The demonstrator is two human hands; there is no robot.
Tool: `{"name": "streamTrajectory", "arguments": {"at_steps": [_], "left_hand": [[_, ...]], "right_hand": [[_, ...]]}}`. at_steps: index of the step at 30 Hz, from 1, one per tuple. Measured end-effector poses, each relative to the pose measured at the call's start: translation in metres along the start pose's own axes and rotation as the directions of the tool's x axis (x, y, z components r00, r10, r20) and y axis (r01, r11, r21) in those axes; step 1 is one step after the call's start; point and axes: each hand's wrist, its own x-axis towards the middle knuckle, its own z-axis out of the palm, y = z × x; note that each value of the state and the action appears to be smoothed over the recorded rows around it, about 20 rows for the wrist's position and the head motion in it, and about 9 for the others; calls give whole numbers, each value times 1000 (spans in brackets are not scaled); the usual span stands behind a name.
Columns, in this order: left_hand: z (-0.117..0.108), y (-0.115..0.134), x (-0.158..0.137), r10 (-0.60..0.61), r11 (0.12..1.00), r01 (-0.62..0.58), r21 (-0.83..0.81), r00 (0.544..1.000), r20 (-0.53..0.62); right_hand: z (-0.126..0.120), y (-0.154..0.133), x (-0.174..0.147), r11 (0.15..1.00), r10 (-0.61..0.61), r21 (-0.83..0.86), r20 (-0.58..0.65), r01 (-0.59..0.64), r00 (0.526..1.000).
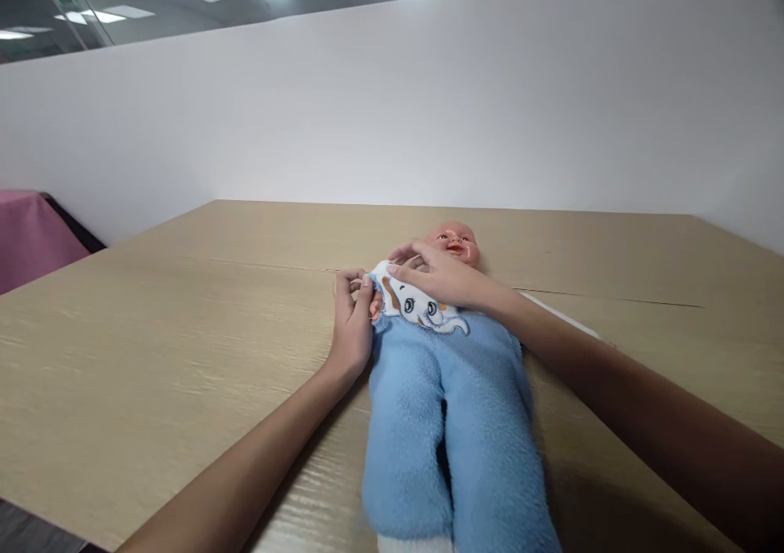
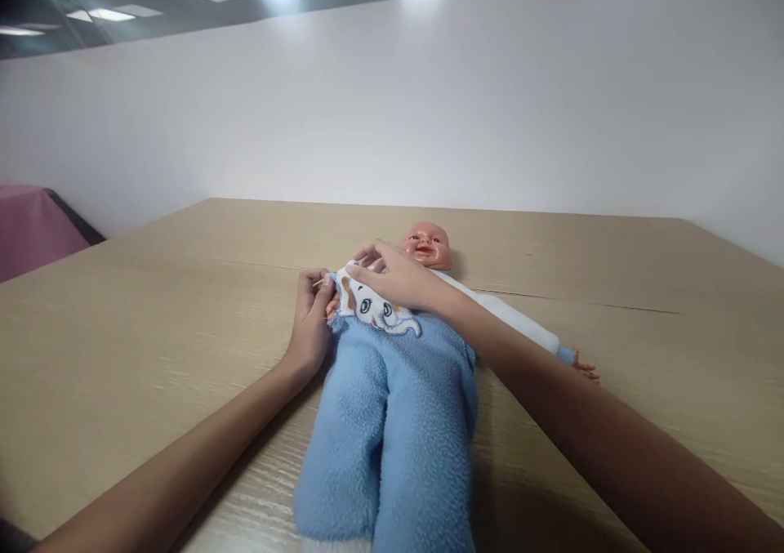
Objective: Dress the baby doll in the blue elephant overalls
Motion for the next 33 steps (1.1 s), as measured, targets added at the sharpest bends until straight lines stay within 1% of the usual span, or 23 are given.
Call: {"name": "streamTrajectory", "arguments": {"at_steps": [1,3,5,6,8,11,13,15,17,20,24,28,30,33], "left_hand": [[0,-1,2,-21,999,21,-46,1000,-2],[-1,-4,5,-80,985,80,-152,997,2],[-2,-8,7,-192,947,196,-253,981,43],[-2,-10,8,-244,922,253,-293,967,66],[-4,-13,11,-307,887,321,-332,947,94],[-6,-15,15,-316,887,341,-312,940,129],[-7,-14,15,-309,907,338,-249,939,149],[-8,-10,12,-309,927,332,-172,939,148],[-10,-5,7,-331,927,351,-132,932,150],[-11,-1,3,-359,914,380,-145,921,152],[-8,-7,11,-347,905,368,-212,929,131],[0,-13,25,-341,886,377,-270,924,171],[3,-13,29,-323,894,368,-257,925,201],[2,-13,32,-318,900,377,-219,912,260]], "right_hand": [[1,-3,-6,999,12,-48,-2,-12,1000],[3,-8,-16,985,0,-171,51,9,999],[7,-8,-20,968,-23,-248,98,46,995],[9,-7,-21,969,-27,-240,104,51,994],[11,-1,-19,992,-8,-126,95,20,995],[8,11,-14,991,30,128,144,-49,989],[3,17,-13,946,52,304,195,-111,980],[-3,22,-14,873,57,460,241,-165,969],[-7,25,-15,814,42,547,275,-192,961],[-8,28,-15,797,23,576,272,-182,962],[-4,29,-12,807,14,569,249,-158,968],[-2,33,-10,792,17,590,235,-156,972],[-2,35,-10,779,19,607,227,-157,974],[-2,37,-11,760,16,630,226,-159,974]]}}
